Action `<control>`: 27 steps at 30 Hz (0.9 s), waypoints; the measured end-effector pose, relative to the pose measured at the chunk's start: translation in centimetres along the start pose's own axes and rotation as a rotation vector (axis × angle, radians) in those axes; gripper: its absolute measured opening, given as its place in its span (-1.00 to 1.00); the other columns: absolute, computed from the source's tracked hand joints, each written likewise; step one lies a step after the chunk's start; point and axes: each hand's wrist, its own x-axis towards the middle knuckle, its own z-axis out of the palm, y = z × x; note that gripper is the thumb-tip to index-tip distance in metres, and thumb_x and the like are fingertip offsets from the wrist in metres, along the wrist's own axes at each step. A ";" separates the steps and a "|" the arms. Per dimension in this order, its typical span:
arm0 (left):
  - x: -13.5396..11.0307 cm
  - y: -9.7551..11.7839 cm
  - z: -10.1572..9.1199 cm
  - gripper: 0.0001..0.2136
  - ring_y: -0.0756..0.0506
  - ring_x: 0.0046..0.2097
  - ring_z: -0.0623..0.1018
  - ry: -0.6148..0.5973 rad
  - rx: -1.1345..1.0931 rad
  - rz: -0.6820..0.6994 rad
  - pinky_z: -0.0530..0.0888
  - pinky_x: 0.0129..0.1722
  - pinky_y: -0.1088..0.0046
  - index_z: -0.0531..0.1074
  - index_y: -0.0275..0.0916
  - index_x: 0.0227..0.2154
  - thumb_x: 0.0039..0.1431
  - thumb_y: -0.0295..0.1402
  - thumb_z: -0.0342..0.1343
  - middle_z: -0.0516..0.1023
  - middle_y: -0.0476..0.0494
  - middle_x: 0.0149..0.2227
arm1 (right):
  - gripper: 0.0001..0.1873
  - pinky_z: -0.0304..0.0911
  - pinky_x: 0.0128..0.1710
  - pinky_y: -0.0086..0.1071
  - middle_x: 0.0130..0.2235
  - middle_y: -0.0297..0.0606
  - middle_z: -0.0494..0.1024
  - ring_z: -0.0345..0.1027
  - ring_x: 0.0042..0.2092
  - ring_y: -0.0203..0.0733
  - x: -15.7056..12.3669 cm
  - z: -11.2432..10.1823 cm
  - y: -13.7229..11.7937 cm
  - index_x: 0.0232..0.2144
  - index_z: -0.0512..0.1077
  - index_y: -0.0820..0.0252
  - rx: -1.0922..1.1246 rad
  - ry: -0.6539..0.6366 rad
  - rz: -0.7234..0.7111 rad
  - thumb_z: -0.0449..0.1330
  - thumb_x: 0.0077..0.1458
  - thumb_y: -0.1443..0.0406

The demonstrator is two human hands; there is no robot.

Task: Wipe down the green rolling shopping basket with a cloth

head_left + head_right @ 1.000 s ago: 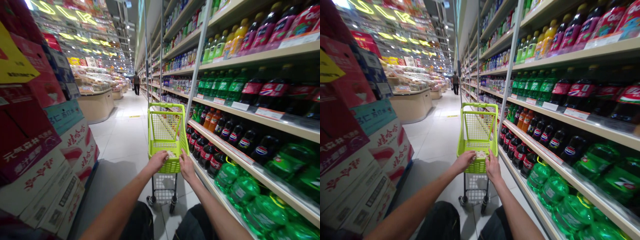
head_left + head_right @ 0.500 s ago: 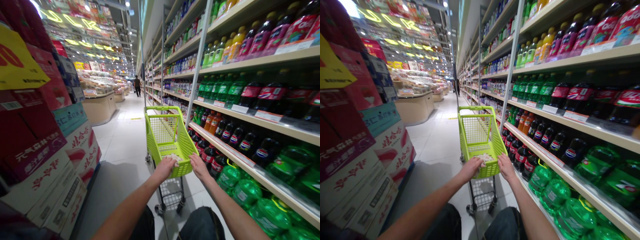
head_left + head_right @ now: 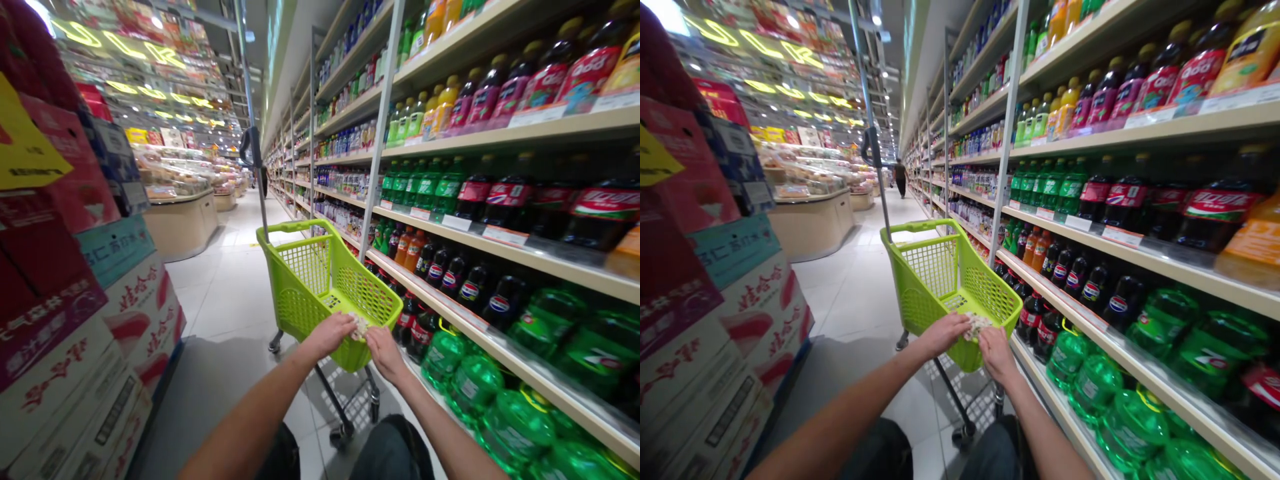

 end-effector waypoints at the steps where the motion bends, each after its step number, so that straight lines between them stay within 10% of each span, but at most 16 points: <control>1: 0.0 -0.4 -0.2 -0.82 -0.02 -0.12 0.40 0.004 0.013 -0.006 0.27 -0.06 0.45 0.40 -0.21 -0.26 0.17 -0.40 -0.10 0.45 -0.05 -0.17 | -0.60 0.04 -0.03 -0.21 -0.33 -0.25 0.49 0.31 -0.21 -0.21 -0.2 -0.4 0.9 -0.43 0.39 0.17 -0.002 0.013 -0.010 -0.22 0.18 0.25; 7: -0.7 -4.6 -2.2 -0.74 -0.10 -0.09 0.40 0.103 0.086 -0.257 0.28 -0.04 0.30 0.40 -0.32 -0.21 0.19 -0.45 -0.18 0.45 -0.23 -0.12 | -0.55 0.04 -0.05 -0.25 -0.39 -0.22 0.51 0.34 -0.21 -0.17 -0.5 -1.8 2.7 -0.54 0.39 0.17 -0.126 0.062 0.078 -0.21 0.17 0.22; 13: 1.7 -1.2 -0.6 -0.75 -0.06 0.02 0.36 0.073 0.062 -0.030 0.23 0.04 0.35 0.36 -0.24 -0.13 0.20 -0.41 -0.14 0.42 -0.16 -0.04 | -0.66 -0.05 -0.01 -0.20 -0.27 -0.21 0.54 0.37 -0.22 -0.16 0.3 -0.8 -0.2 -0.28 0.41 0.16 -0.183 0.107 0.195 -0.16 0.16 0.25; 21: -4.1 -8.7 -8.4 -0.73 -0.14 0.06 0.35 0.171 0.319 -0.371 0.22 0.09 0.21 0.38 -0.32 -0.14 0.11 -0.55 -0.08 0.36 -0.29 0.03 | -0.63 -0.17 0.02 -0.17 -0.40 -0.27 0.52 0.33 -0.26 -0.17 -0.6 -2.8 2.7 -0.50 0.39 0.15 -0.233 0.177 0.226 -0.15 0.16 0.23; 27: -3.0 -5.3 -5.5 -0.74 -0.09 0.05 0.37 0.140 0.280 -0.219 0.32 0.03 0.32 0.39 -0.28 -0.15 0.09 -0.55 -0.05 0.39 -0.21 0.01 | -0.65 -0.20 0.02 -0.18 -0.38 -0.27 0.51 0.30 -0.24 -0.18 0.8 -2.2 1.2 -0.51 0.39 0.16 -0.211 0.216 0.196 -0.13 0.14 0.22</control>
